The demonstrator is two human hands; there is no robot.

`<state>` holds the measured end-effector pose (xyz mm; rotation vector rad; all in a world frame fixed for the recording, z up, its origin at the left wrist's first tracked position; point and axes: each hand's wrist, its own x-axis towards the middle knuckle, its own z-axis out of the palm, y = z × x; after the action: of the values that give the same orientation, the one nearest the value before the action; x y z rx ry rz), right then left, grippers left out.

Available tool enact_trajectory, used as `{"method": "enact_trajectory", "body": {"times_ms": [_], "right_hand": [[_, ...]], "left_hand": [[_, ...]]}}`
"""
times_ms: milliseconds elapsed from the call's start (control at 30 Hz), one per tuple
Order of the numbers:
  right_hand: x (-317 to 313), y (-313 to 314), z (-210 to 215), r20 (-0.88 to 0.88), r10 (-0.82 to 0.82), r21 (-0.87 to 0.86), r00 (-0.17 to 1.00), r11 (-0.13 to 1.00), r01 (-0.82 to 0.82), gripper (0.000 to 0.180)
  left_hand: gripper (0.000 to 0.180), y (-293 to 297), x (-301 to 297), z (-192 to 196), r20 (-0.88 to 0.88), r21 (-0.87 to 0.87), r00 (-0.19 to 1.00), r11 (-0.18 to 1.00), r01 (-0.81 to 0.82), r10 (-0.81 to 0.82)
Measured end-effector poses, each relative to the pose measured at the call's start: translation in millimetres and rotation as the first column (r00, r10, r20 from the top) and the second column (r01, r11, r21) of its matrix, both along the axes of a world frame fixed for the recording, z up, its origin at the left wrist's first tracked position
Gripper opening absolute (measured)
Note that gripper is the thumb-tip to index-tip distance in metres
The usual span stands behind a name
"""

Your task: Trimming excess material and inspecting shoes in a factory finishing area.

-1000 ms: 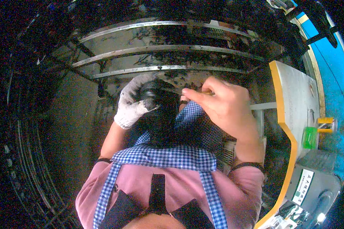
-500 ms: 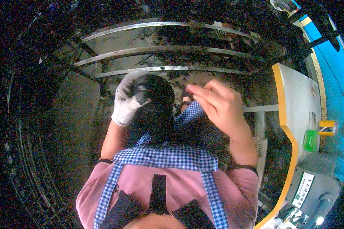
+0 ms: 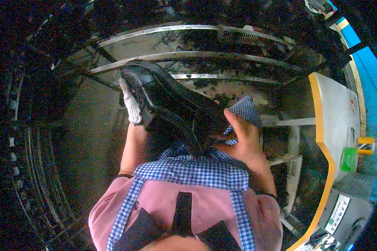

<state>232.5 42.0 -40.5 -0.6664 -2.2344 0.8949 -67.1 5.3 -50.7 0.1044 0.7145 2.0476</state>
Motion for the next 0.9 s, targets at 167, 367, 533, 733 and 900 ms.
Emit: {"method": "enact_trajectory", "body": {"times_ms": [167,367,533,733,900], "right_hand": [[-12.3,-2.8,25.0,-0.063,0.033,-0.049,0.997,0.998,-0.037,0.087],[-27.2,10.7,37.5,-0.357,-0.112,-0.393,0.927,0.919,-0.04,0.089],[-28.7,8.1,58.8,-0.368,-0.148,-0.592,0.918,0.799,-0.108,0.082],[-21.5,28.9,34.5,-0.417,-0.234,-0.561,0.878,0.827,-0.046,0.076],[2.9,45.0,24.8,-0.427,-0.19,-0.61,0.884,0.782,-0.127,0.09]], "left_hand": [[0.054,16.0,-2.0,-9.4,0.04,0.007,0.982,0.983,0.182,-0.182],[0.04,-0.9,9.4,-65.3,0.209,0.001,0.851,0.87,0.492,-0.482],[0.035,-14.5,40.0,-99.6,0.393,-0.069,0.764,0.811,0.58,-0.512],[0.042,-28.3,26.3,-84.5,0.227,-0.258,0.83,0.79,0.556,-0.509],[0.048,-12.9,19.1,-50.0,0.068,-0.391,0.9,0.819,0.421,-0.43]]}}
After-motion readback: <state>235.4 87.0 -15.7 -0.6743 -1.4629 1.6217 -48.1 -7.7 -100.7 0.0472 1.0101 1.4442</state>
